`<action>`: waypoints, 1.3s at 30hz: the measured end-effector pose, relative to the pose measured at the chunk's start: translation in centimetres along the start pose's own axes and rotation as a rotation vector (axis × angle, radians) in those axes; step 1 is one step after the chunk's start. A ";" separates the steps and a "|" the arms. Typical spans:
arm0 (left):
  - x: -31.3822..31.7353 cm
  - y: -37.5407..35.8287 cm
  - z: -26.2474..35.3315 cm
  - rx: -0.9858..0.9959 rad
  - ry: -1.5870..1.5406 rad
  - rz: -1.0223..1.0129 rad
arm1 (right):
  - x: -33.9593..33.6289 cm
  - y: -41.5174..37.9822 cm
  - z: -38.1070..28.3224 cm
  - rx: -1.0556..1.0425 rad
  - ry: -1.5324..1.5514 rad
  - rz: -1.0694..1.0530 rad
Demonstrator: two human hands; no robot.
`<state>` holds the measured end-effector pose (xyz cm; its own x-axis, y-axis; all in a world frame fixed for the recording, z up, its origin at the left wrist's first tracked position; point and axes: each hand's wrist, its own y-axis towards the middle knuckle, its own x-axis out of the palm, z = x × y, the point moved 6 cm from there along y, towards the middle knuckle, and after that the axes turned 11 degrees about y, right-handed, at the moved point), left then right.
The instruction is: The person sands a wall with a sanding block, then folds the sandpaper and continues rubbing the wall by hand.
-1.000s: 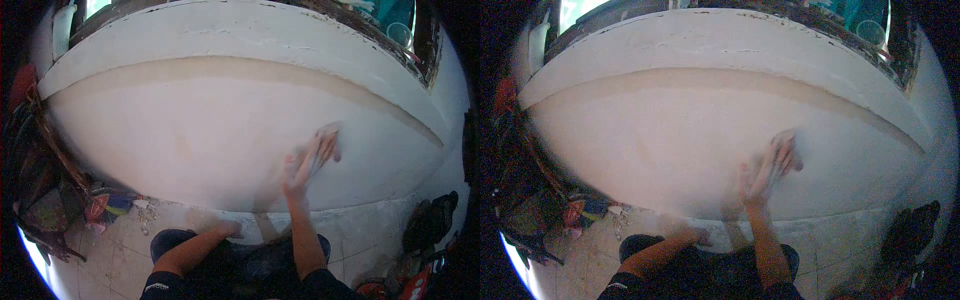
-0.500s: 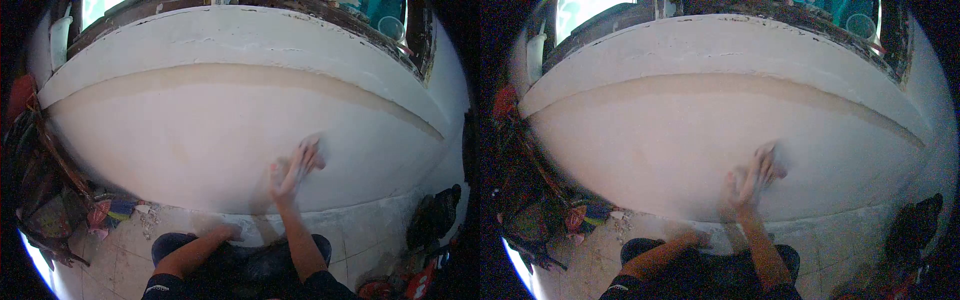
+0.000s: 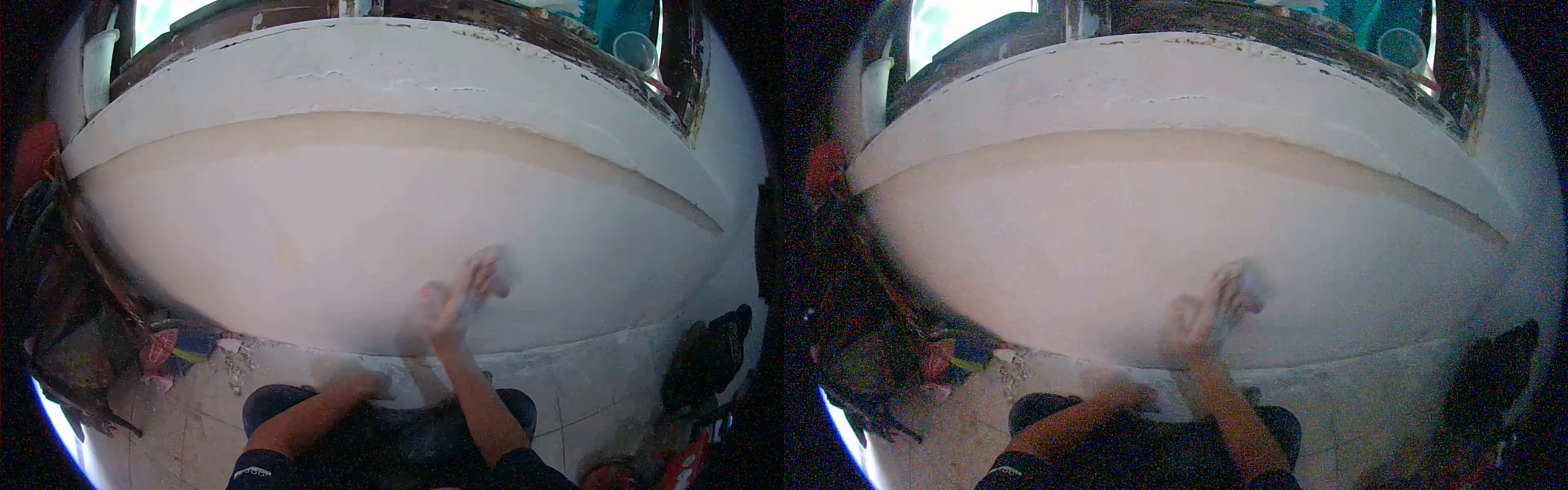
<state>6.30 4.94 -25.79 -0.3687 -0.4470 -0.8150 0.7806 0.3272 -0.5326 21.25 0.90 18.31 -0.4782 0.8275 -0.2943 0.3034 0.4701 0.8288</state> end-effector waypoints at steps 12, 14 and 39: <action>-2.3 -1.3 1.7 -0.029 0.144 -0.126 | -2.8 3.7 -2.4 0.008 0.018 0.030; -1.9 -0.8 1.8 -0.016 0.134 -0.115 | 0.4 -1.1 -2.0 0.008 0.055 -0.032; -4.9 -4.1 2.5 -0.057 0.074 -0.130 | -2.8 5.1 -3.7 -0.039 0.044 0.075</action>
<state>6.11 3.70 -19.04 -0.5028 -0.4266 -0.7518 0.6944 0.3187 -0.6452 21.13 -0.19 25.07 -0.4915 0.8451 -0.2104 0.3074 0.3945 0.8660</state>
